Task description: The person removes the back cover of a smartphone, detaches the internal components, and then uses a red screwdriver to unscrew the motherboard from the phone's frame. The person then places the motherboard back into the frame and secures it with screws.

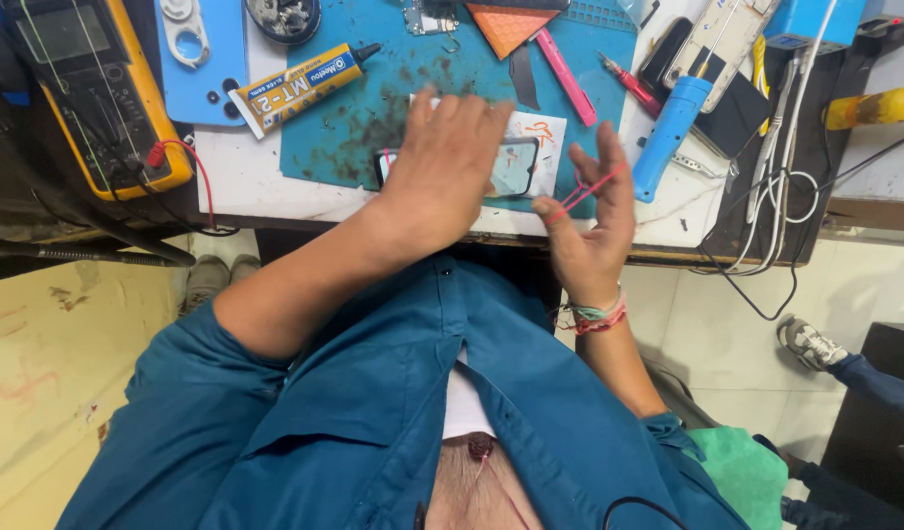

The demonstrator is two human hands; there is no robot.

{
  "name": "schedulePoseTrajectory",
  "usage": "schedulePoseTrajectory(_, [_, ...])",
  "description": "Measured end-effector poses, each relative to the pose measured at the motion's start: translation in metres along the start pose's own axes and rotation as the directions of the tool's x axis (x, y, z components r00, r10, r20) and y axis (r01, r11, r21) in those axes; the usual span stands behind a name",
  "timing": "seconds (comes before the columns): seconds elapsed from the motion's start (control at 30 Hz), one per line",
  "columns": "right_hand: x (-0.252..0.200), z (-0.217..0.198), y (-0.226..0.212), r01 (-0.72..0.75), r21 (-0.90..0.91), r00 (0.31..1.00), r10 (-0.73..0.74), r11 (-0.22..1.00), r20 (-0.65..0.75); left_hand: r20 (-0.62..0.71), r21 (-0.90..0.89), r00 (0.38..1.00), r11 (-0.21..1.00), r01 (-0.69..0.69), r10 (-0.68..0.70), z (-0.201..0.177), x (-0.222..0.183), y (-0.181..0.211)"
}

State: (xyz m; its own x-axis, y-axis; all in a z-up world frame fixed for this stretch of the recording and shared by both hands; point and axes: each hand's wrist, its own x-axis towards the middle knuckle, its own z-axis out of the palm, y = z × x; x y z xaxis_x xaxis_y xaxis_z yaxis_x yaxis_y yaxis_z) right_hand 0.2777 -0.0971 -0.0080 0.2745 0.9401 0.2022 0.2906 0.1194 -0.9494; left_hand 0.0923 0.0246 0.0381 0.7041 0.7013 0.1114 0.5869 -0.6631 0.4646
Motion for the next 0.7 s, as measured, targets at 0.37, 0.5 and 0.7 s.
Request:
schedulePoseTrajectory(0.37, [0.012,0.008,0.007,-0.008,-0.119,0.999,0.014,0.993,0.05,0.21,-0.146,0.978,0.989,0.039,-0.008,-0.005,0.005,0.011])
schedulePoseTrajectory(0.5, [0.028,0.001,-0.026,0.138,-0.082,0.977,-0.122,0.987,0.177,0.248,-0.16,0.967,0.987,-0.024,0.064,-0.015,0.006,0.01])
schedulePoseTrajectory(0.7, [0.048,-0.03,-0.054,0.272,-0.312,0.784,-0.021,0.91,0.621,0.295,-0.312,0.938,0.946,-0.084,0.181,-0.021,0.001,0.009])
